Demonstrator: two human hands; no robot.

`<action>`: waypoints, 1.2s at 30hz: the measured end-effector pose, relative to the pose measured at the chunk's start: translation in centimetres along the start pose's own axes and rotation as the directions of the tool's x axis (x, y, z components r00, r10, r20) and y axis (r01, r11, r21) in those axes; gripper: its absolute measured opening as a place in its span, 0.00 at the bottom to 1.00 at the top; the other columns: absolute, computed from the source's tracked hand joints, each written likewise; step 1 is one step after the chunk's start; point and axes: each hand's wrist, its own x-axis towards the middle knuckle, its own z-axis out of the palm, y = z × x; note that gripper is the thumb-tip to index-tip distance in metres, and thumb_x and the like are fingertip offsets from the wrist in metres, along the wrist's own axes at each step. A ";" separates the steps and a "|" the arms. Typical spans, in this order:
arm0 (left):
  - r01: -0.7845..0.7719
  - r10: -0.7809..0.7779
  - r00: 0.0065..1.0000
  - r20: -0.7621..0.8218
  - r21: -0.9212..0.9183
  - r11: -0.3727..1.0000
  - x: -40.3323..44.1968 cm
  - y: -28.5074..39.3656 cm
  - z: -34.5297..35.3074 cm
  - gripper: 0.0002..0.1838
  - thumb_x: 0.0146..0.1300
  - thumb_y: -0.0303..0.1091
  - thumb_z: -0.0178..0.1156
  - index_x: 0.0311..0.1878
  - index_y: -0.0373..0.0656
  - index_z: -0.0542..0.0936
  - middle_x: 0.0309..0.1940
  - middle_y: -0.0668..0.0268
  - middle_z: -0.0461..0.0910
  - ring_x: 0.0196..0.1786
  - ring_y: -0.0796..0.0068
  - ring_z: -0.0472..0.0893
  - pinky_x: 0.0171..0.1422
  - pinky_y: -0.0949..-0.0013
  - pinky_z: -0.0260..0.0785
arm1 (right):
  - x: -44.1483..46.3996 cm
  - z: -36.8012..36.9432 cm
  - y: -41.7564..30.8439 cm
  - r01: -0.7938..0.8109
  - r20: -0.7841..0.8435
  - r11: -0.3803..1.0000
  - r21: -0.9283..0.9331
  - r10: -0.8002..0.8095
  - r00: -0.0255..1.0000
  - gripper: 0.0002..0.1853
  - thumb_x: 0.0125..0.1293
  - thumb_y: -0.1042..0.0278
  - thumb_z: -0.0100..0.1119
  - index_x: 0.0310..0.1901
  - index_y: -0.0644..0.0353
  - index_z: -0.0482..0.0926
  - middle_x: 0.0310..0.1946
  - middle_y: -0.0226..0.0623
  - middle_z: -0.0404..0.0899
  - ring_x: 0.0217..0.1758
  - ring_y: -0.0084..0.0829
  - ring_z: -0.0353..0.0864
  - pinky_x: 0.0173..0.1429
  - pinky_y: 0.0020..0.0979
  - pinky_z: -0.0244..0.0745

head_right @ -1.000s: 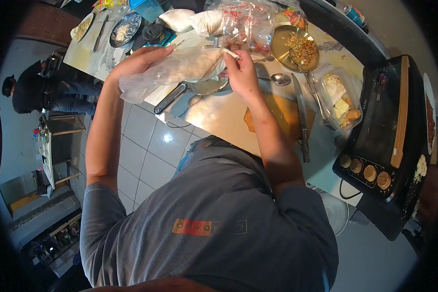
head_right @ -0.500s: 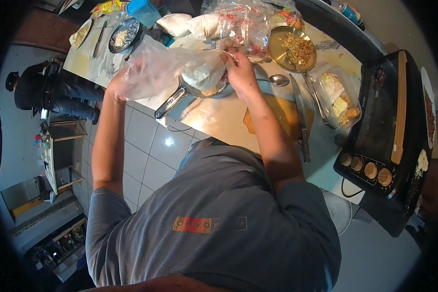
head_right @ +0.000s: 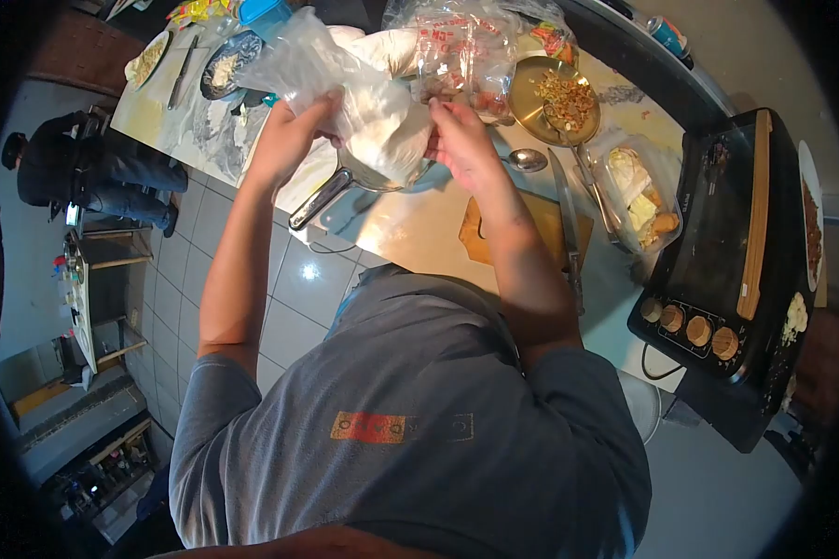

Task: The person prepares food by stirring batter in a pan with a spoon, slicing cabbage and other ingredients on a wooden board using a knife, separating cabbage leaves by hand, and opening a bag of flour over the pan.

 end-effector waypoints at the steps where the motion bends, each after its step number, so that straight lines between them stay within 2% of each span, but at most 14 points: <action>1: 0.008 -0.008 1.000 0.002 -0.183 0.983 0.2 0.0 0.2 0.13 0.68 0.36 0.59 0.44 0.33 0.79 0.32 0.64 0.81 0.30 0.74 0.80 0.36 0.72 0.75 | 0.0 -0.3 -0.2 -0.024 0.131 0.987 0.158 0.003 0.991 0.19 0.72 0.58 0.56 0.58 0.57 0.68 0.45 0.37 0.81 0.45 0.30 0.83 0.48 0.35 0.79; 5: 0.073 -0.104 0.991 -0.090 -0.301 0.951 0.6 0.7 1.4 0.17 0.68 0.36 0.57 0.51 0.31 0.77 0.39 0.60 0.82 0.35 0.70 0.83 0.41 0.71 0.77 | -2.1 0.0 -0.4 0.108 0.084 0.980 0.166 -0.123 0.989 0.29 0.68 0.60 0.62 0.65 0.60 0.61 0.53 0.43 0.76 0.49 0.32 0.79 0.52 0.37 0.77; 7: 0.072 -0.109 0.989 -0.095 -0.328 0.942 0.6 0.3 1.6 0.18 0.69 0.36 0.57 0.53 0.30 0.76 0.42 0.59 0.81 0.37 0.69 0.84 0.44 0.71 0.78 | -3.0 -0.2 -0.7 0.193 0.198 0.980 -0.048 -0.180 0.963 0.42 0.59 0.66 0.70 0.70 0.59 0.55 0.59 0.45 0.72 0.51 0.33 0.78 0.52 0.35 0.76; 8: 0.069 -0.111 0.989 -0.100 -0.353 0.933 0.6 0.1 1.6 0.19 0.69 0.36 0.57 0.55 0.30 0.76 0.45 0.58 0.81 0.38 0.68 0.84 0.47 0.71 0.79 | -3.3 -0.1 -0.9 0.192 0.199 0.980 -0.049 -0.179 0.964 0.42 0.59 0.66 0.70 0.70 0.59 0.55 0.59 0.45 0.72 0.51 0.33 0.78 0.52 0.35 0.76; 10: 0.072 -0.121 0.987 -0.102 -0.391 0.918 0.4 -0.3 1.6 0.19 0.69 0.36 0.57 0.55 0.28 0.75 0.47 0.56 0.80 0.40 0.67 0.84 0.50 0.71 0.79 | -3.9 0.0 -1.3 0.367 0.316 0.860 -0.355 -0.259 0.913 0.52 0.50 0.72 0.76 0.72 0.59 0.52 0.60 0.45 0.71 0.53 0.33 0.78 0.53 0.34 0.76; 13: 0.104 -0.166 0.982 -0.089 -0.479 0.872 -0.1 -0.5 1.9 0.20 0.70 0.35 0.56 0.55 0.25 0.74 0.49 0.53 0.79 0.43 0.65 0.84 0.54 0.71 0.79 | -4.4 0.9 -1.6 0.386 0.339 0.818 -0.427 -0.252 0.907 0.55 0.45 0.76 0.78 0.72 0.61 0.51 0.61 0.44 0.70 0.55 0.32 0.77 0.54 0.32 0.77; 18: 0.148 -0.207 0.976 -0.061 -0.507 0.849 -1.3 0.0 1.8 0.20 0.70 0.34 0.56 0.53 0.22 0.74 0.49 0.50 0.79 0.47 0.64 0.84 0.55 0.69 0.78 | -3.7 1.4 -1.3 0.390 0.356 0.816 -0.427 -0.244 0.902 0.45 0.50 0.78 0.74 0.69 0.65 0.58 0.58 0.40 0.73 0.56 0.28 0.78 0.56 0.29 0.76; 20: 0.094 -0.121 0.990 -0.068 -0.310 0.946 -1.5 -0.5 0.8 0.20 0.70 0.35 0.56 0.54 0.23 0.74 0.47 0.51 0.80 0.47 0.64 0.84 0.54 0.69 0.76 | -3.3 1.0 -1.6 0.363 0.340 0.823 -0.436 -0.223 0.914 0.41 0.52 0.79 0.72 0.67 0.66 0.61 0.55 0.39 0.76 0.55 0.27 0.78 0.56 0.28 0.76; 22: 0.105 -0.124 0.991 -0.057 -0.266 0.958 -1.6 -1.1 0.1 0.20 0.70 0.36 0.57 0.53 0.25 0.75 0.45 0.53 0.81 0.44 0.67 0.84 0.51 0.70 0.76 | -3.2 0.7 -2.3 0.340 0.335 0.753 -0.564 -0.167 0.927 0.37 0.56 0.82 0.68 0.68 0.66 0.62 0.55 0.40 0.78 0.55 0.27 0.80 0.59 0.27 0.76; 25: 0.116 -0.132 0.989 -0.061 -0.221 0.968 -1.8 -1.8 0.0 0.20 0.70 0.38 0.57 0.52 0.27 0.76 0.43 0.55 0.82 0.40 0.70 0.85 0.47 0.71 0.76 | -2.7 0.7 -2.8 0.353 0.380 0.743 -0.569 -0.143 0.914 0.31 0.58 0.79 0.67 0.63 0.68 0.67 0.50 0.38 0.80 0.51 0.24 0.81 0.55 0.26 0.75; 27: 0.115 -0.136 0.988 -0.077 -0.226 0.967 -1.9 -1.9 0.1 0.20 0.71 0.39 0.57 0.52 0.27 0.77 0.43 0.55 0.83 0.40 0.70 0.85 0.47 0.71 0.76 | -2.5 0.7 -2.9 0.345 0.377 0.738 -0.580 -0.132 0.917 0.30 0.58 0.79 0.67 0.63 0.68 0.67 0.50 0.39 0.80 0.51 0.24 0.81 0.55 0.26 0.76; 29: 0.125 -0.144 0.987 -0.070 -0.230 0.965 -1.8 -1.6 0.1 0.21 0.69 0.40 0.59 0.52 0.26 0.76 0.44 0.54 0.82 0.44 0.68 0.84 0.55 0.68 0.75 | -2.6 1.0 -2.9 0.338 0.375 0.733 -0.591 -0.122 0.919 0.29 0.58 0.79 0.66 0.62 0.68 0.68 0.51 0.40 0.80 0.52 0.25 0.81 0.55 0.26 0.76; 31: 0.102 -0.115 0.992 -0.046 -0.222 0.970 -1.3 -1.6 0.0 0.21 0.70 0.40 0.59 0.52 0.27 0.77 0.43 0.54 0.83 0.44 0.68 0.84 0.55 0.68 0.75 | -2.9 1.3 -2.8 0.397 0.371 0.782 -0.480 -0.230 0.900 0.28 0.59 0.79 0.66 0.62 0.69 0.69 0.51 0.40 0.80 0.51 0.25 0.81 0.55 0.25 0.76; 36: 0.050 -0.052 0.999 -0.013 -0.123 0.991 -0.7 -0.4 -0.3 0.20 0.70 0.39 0.58 0.51 0.27 0.78 0.41 0.53 0.83 0.42 0.67 0.85 0.52 0.68 0.75 | -1.8 0.3 -3.5 0.346 0.362 0.753 -0.560 -0.154 0.919 0.30 0.60 0.76 0.66 0.63 0.69 0.67 0.52 0.40 0.80 0.50 0.24 0.81 0.52 0.25 0.77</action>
